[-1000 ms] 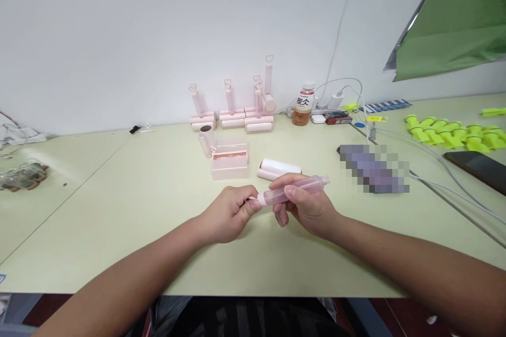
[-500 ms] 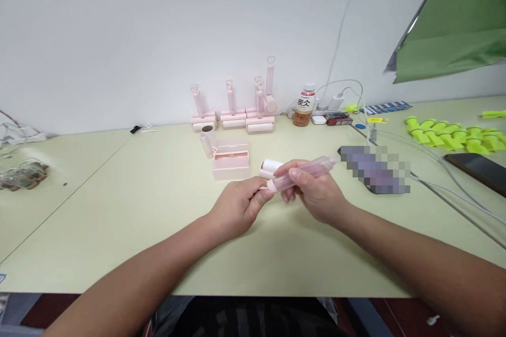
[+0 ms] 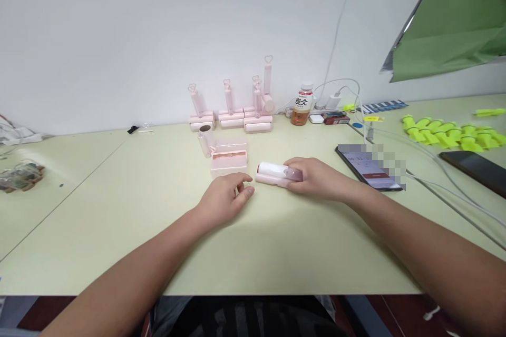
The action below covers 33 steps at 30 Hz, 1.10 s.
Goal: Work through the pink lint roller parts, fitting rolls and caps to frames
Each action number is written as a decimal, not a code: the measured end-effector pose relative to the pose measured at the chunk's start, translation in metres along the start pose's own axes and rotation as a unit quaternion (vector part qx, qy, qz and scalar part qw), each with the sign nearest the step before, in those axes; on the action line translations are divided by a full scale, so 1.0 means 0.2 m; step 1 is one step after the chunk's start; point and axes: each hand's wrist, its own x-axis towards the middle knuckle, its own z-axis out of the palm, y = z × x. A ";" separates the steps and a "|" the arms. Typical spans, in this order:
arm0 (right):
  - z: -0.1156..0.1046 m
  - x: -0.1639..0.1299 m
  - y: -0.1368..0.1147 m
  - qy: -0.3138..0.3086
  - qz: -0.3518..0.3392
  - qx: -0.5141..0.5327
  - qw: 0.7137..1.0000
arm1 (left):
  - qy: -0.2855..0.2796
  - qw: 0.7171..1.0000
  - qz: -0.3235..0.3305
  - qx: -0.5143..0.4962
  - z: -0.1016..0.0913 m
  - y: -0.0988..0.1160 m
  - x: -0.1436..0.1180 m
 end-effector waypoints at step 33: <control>0.07 -0.12 -0.26 -0.008 -0.002 0.094 0.996 | -0.001 0.847 -0.112 -0.520 -0.02 0.07 0.01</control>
